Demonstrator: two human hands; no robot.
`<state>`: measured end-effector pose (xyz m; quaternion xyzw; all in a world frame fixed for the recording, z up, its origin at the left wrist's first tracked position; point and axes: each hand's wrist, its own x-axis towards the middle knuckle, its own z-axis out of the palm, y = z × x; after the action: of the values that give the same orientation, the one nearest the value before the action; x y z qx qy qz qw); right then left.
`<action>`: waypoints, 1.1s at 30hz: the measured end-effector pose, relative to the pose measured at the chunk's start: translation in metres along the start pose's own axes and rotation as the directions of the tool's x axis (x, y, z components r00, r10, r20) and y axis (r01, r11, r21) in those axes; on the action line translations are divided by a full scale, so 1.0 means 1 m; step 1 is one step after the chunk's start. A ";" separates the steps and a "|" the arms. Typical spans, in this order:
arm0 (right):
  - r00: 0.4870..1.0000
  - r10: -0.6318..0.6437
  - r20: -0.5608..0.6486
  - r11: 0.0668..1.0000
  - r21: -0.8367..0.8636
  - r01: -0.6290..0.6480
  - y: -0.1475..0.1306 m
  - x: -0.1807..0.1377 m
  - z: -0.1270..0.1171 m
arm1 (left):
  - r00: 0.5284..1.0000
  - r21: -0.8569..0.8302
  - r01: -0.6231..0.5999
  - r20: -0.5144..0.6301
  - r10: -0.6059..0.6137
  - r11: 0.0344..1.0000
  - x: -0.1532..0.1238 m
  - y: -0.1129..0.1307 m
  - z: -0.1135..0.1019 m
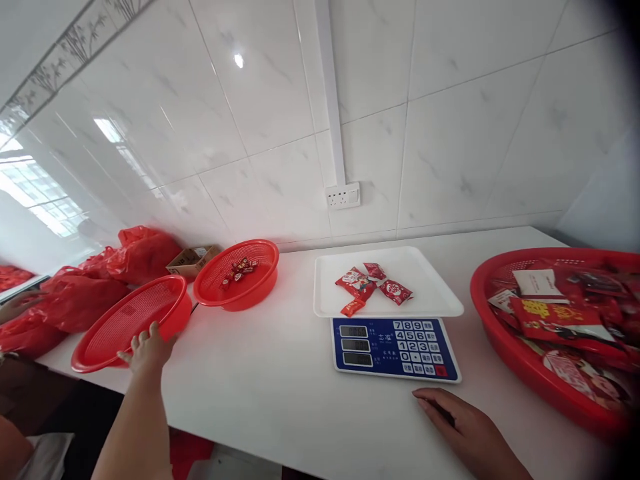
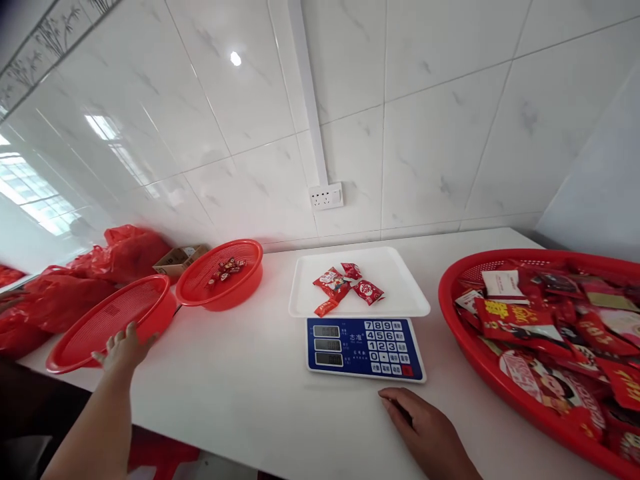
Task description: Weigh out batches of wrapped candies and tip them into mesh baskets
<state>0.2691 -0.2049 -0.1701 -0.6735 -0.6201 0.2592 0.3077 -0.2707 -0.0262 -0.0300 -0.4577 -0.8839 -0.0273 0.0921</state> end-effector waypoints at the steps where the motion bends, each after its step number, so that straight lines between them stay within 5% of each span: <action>1: 1.000 0.006 0.000 1.000 0.003 -0.006 -0.001 0.000 0.000 | 0.999 0.022 -0.002 0.039 0.001 1.000 -0.002 -0.001 -0.005; 5: 1.000 0.012 -0.007 1.000 0.015 -0.012 -0.005 0.000 -0.003 | 0.981 0.051 -0.153 0.130 0.145 0.987 -0.035 0.021 -0.025; 11: 1.000 -0.003 -0.015 1.000 0.022 0.004 -0.010 -0.001 -0.002 | 0.911 -0.041 -0.391 0.130 0.392 0.920 -0.148 0.082 -0.035; 14: 1.000 -0.029 -0.005 0.999 0.031 0.029 -0.019 -0.003 -0.006 | 0.849 -0.020 -0.499 0.190 0.493 0.866 -0.204 0.102 -0.041; 17: 0.992 -0.105 -0.064 0.993 0.051 0.108 -0.035 0.002 -0.023 | 0.738 -0.059 -0.616 0.306 0.602 0.785 -0.242 0.111 -0.049; 21: 0.927 -0.232 -0.295 0.973 -0.057 0.225 -0.056 0.037 -0.053 | 0.565 -0.136 -0.735 0.421 0.710 0.665 -0.265 0.116 -0.057; 24: 0.874 -0.307 -0.377 0.947 -0.213 0.241 -0.066 0.078 -0.067 | 0.481 -0.130 -0.796 0.456 0.749 0.591 -0.274 0.121 -0.061; 29: 0.980 -0.134 -0.150 0.919 -0.388 0.066 -0.078 0.127 -0.074 | 0.367 -0.178 -0.865 0.416 0.832 0.470 -0.280 0.130 -0.067; 33: 0.994 -0.025 -0.110 0.895 -0.446 -0.027 -0.093 0.137 -0.082 | 0.325 -0.253 -0.871 0.345 0.880 0.421 -0.278 0.134 -0.068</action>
<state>0.2793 -0.0728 -0.0418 -0.7399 -0.6445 0.0716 0.1792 0.0043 -0.1809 -0.0197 -0.8551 -0.4930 0.1183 -0.1086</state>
